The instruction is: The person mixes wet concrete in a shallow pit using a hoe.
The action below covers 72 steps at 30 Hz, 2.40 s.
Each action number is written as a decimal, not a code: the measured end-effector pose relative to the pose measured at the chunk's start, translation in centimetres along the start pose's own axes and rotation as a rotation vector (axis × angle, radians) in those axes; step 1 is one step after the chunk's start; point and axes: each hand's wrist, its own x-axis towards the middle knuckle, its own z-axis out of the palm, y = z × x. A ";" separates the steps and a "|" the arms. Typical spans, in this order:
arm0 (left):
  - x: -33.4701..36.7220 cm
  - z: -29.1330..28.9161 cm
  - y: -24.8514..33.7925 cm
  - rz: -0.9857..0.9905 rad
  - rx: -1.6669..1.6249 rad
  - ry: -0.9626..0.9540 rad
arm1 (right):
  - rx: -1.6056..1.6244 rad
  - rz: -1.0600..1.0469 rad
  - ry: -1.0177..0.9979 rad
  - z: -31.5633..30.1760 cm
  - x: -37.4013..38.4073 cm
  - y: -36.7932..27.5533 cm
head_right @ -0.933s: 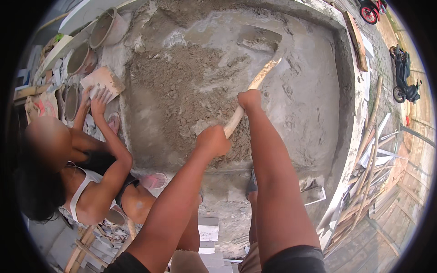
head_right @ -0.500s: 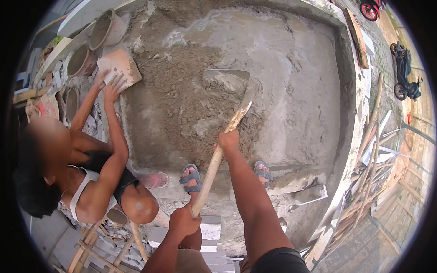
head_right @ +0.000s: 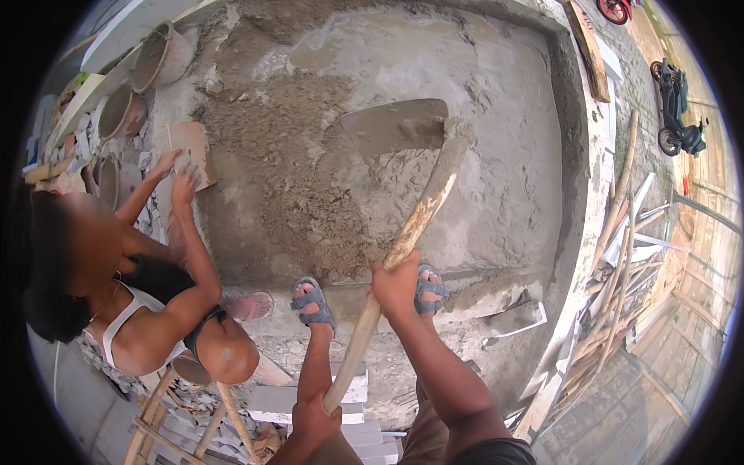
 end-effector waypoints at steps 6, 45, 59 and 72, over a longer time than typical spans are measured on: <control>14.3 -4.4 15.0 0.277 0.190 0.079 | 0.196 0.163 0.041 -5.5 20.5 -4.3; 6.4 5.6 14.8 -0.104 -1.539 -0.889 | -1.130 0.117 0.141 -10.1 12.8 0.6; -1.3 -5.5 0.6 -0.200 -0.742 -0.549 | -0.183 0.300 0.065 -0.2 -0.6 10.6; -10.4 -4.7 -12.5 -0.460 -0.737 -0.570 | -0.258 0.020 -0.019 5.9 -16.3 6.5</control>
